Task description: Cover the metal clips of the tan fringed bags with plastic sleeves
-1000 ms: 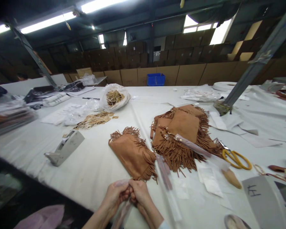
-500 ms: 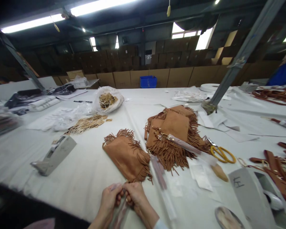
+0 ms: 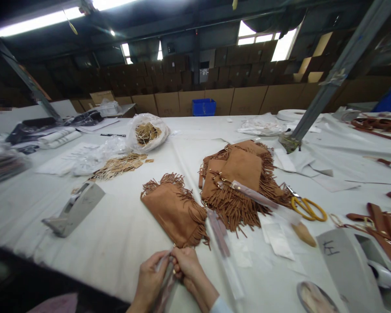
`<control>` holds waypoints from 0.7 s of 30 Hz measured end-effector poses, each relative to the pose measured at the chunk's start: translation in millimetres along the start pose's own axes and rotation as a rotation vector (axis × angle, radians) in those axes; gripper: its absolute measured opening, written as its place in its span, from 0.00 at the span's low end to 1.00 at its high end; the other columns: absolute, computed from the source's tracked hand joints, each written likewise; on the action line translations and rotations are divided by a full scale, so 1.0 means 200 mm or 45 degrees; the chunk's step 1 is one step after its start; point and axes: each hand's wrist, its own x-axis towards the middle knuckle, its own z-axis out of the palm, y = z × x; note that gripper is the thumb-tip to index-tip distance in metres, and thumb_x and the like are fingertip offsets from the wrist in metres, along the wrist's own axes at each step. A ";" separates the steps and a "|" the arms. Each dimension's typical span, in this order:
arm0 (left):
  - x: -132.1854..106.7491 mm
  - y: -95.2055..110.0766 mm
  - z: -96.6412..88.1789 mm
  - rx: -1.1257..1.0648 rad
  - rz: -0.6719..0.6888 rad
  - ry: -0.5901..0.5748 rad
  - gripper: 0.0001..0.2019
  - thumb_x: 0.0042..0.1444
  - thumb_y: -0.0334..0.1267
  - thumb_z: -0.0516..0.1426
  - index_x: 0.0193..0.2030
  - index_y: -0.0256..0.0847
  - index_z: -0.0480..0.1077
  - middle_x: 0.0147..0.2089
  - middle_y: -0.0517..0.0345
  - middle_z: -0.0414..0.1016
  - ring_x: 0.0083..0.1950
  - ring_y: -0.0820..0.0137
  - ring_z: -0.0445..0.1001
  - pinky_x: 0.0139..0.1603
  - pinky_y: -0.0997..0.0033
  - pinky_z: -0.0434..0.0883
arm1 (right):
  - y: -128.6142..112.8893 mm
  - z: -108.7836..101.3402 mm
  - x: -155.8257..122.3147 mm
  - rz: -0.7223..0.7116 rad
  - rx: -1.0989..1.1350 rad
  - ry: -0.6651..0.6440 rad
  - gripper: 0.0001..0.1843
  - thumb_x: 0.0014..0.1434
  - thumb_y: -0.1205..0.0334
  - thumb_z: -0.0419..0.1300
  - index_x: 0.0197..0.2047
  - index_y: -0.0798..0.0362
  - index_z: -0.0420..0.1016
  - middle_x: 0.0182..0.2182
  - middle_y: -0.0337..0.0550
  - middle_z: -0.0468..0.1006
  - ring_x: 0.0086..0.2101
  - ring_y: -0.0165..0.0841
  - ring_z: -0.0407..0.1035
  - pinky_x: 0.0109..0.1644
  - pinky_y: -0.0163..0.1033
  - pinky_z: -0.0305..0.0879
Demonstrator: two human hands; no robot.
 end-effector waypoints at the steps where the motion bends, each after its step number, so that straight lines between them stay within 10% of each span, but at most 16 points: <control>1: 0.00 0.01 -0.01 0.066 0.056 -0.024 0.11 0.52 0.43 0.58 0.37 0.41 0.78 0.35 0.52 0.80 0.39 0.64 0.75 0.43 0.71 0.70 | -0.01 0.00 0.00 0.010 0.025 -0.019 0.17 0.51 0.64 0.58 0.15 0.54 0.59 0.06 0.29 0.56 0.09 0.17 0.45 0.13 0.25 0.38; 10: 0.02 0.01 -0.07 0.325 0.208 -0.106 0.10 0.52 0.34 0.57 0.38 0.46 0.79 0.31 0.52 0.78 0.34 0.64 0.74 0.38 0.71 0.69 | -0.07 -0.05 -0.04 0.166 0.264 -0.226 0.16 0.53 0.51 0.59 0.25 0.56 0.67 0.14 0.33 0.67 0.12 0.20 0.58 0.16 0.25 0.49; 21: 0.00 0.05 -0.04 0.408 0.158 -0.030 0.12 0.50 0.29 0.54 0.36 0.45 0.77 0.36 0.52 0.79 0.39 0.63 0.75 0.44 0.69 0.68 | -0.01 -0.02 0.01 -0.016 -0.298 -0.137 0.19 0.52 0.58 0.56 0.13 0.54 0.61 0.04 0.31 0.57 0.07 0.19 0.46 0.12 0.28 0.36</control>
